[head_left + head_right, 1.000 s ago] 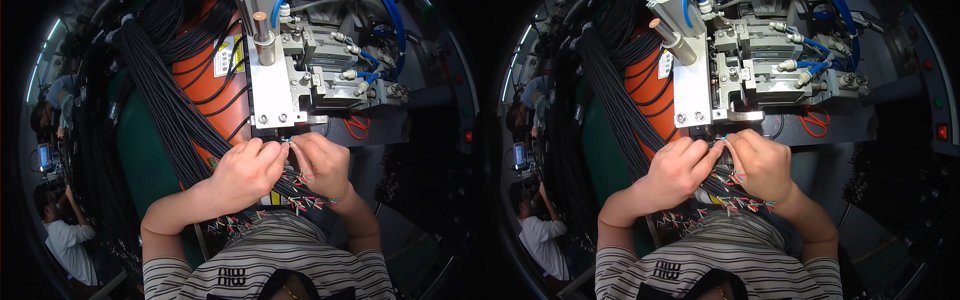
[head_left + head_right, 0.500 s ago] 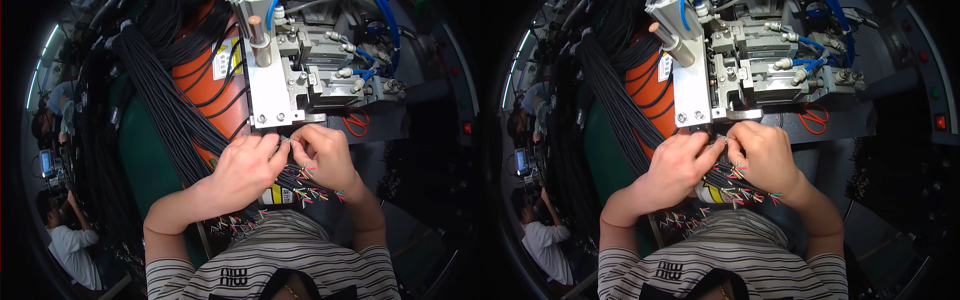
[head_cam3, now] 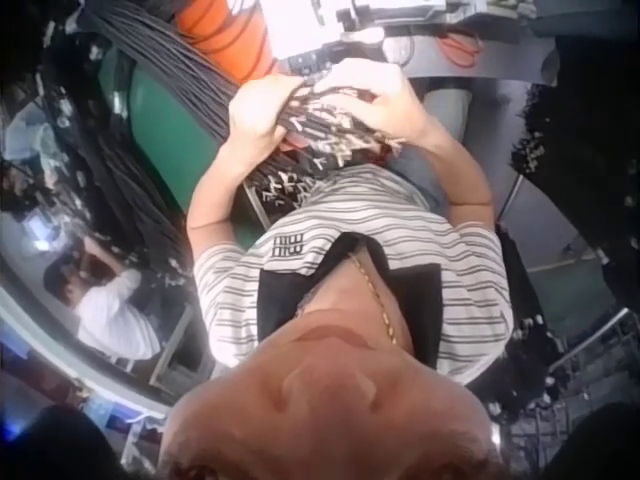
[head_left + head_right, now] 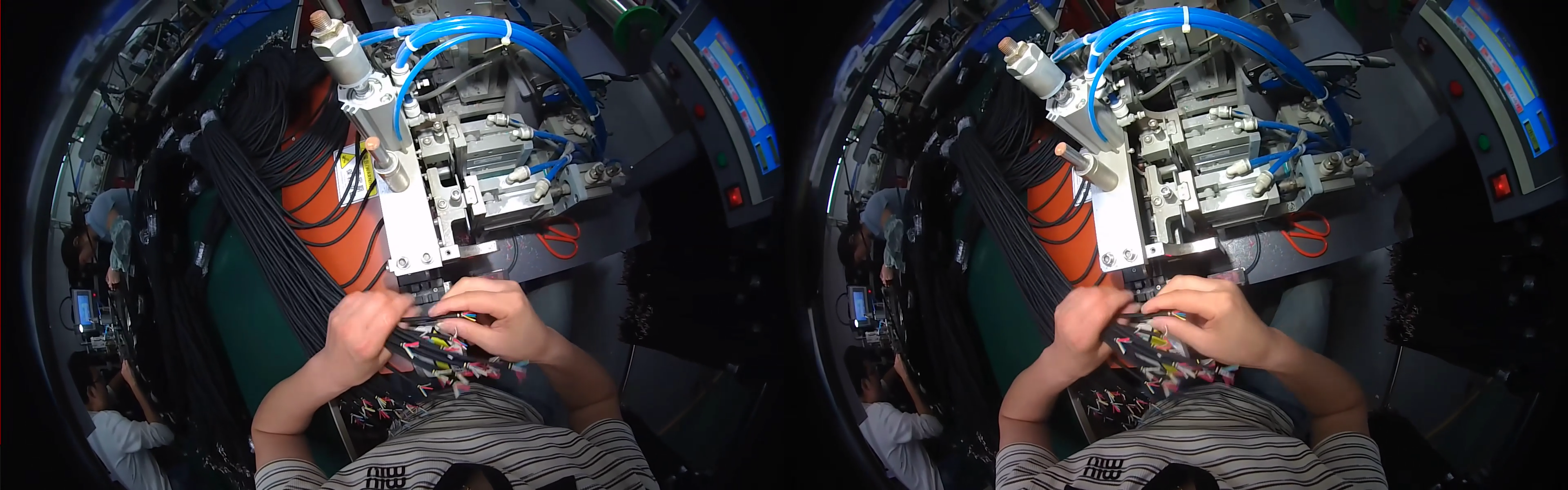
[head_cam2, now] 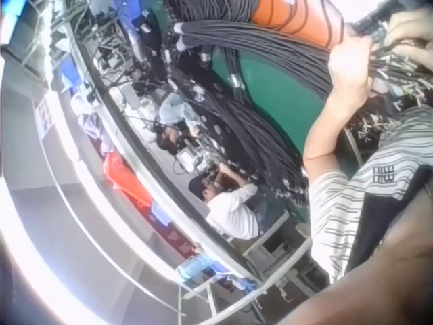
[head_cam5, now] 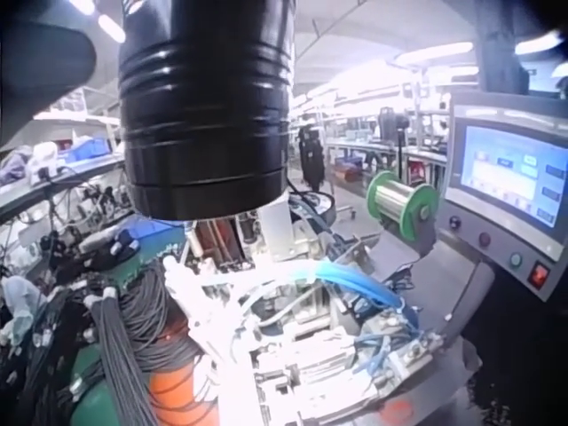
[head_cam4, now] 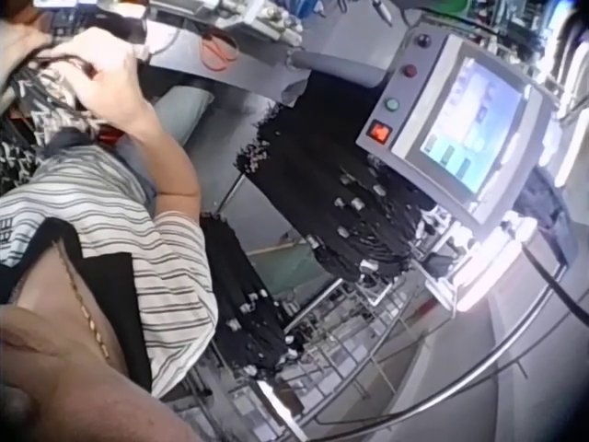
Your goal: Feeding bundles of colored wires into a specialized assembly machine on a factory floor.
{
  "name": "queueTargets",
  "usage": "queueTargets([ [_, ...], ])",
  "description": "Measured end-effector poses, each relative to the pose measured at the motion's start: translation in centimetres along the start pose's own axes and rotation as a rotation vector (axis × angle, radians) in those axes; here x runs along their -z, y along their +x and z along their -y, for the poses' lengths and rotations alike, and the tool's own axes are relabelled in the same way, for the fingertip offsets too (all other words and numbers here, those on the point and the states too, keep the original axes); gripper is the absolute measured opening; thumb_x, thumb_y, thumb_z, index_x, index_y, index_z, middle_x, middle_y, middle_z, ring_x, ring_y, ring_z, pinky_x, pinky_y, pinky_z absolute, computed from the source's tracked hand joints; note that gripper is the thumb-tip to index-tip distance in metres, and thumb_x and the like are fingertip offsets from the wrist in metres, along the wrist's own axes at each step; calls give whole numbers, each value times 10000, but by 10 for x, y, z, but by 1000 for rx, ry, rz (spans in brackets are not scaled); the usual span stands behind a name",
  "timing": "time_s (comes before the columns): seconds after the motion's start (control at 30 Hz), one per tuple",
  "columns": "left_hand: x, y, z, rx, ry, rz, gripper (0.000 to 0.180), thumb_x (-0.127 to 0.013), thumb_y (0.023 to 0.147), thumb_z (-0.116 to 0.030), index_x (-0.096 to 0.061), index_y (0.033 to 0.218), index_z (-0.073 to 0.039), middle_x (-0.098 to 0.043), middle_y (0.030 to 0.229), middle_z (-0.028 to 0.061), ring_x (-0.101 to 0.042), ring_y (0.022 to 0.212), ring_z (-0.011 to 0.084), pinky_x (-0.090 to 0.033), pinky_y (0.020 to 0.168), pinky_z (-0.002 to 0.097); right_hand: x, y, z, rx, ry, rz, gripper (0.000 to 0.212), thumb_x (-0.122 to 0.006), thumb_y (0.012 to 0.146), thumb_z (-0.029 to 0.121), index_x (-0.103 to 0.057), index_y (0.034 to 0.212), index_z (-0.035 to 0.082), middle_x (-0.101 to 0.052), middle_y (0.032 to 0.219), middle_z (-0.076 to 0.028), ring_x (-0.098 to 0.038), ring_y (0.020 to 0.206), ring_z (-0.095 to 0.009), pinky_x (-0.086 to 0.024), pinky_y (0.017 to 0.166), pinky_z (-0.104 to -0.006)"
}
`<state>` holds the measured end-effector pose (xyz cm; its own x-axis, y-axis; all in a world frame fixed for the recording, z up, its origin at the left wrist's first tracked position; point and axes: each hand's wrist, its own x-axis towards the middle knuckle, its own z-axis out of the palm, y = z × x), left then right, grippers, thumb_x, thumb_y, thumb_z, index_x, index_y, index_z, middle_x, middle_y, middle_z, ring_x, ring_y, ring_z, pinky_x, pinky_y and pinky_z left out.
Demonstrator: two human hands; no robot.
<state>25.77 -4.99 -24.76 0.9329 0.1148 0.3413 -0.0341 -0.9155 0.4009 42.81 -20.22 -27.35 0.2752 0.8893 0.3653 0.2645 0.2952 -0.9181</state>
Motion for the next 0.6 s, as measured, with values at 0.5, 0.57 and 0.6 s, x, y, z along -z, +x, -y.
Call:
queueTargets([
  [0.5, -5, 19, -4, 46, -203, -34, 266, -727, 768, -72, -643, 1012, -5, -620, 738, 81, -598, 594, 245, -438, 543, 342, -20, -9, 4, -507, 554, -241, 244, -579, 921, -44, -589, 1165, -52, -680, 907, -84, -609, 699, -62, -486, 608, -184],
  [0.57, -6, 21, -2, 64, -240, -38, 243, -729, 788, -82, -649, 1005, -7, -665, 798, 104, -638, 641, 251, -461, 569, 331, -21, -10, 2, -477, 501, -249, 241, -579, 927, -32, -587, 1166, -52, -674, 894, -80, -603, 688, -56, -487, 603, -184],
  [0.6, -7, 21, -3, 68, -241, -37, 243, -729, 788, -82, -649, 1005, -7, -665, 798, 104, -638, 641, 251, -461, 569, 331, -20, -10, 2, -481, 503, -247, 241, -579, 927, -32, -587, 1166, -52, -674, 894, -80, -603, 688, -56, -487, 603, -184],
])
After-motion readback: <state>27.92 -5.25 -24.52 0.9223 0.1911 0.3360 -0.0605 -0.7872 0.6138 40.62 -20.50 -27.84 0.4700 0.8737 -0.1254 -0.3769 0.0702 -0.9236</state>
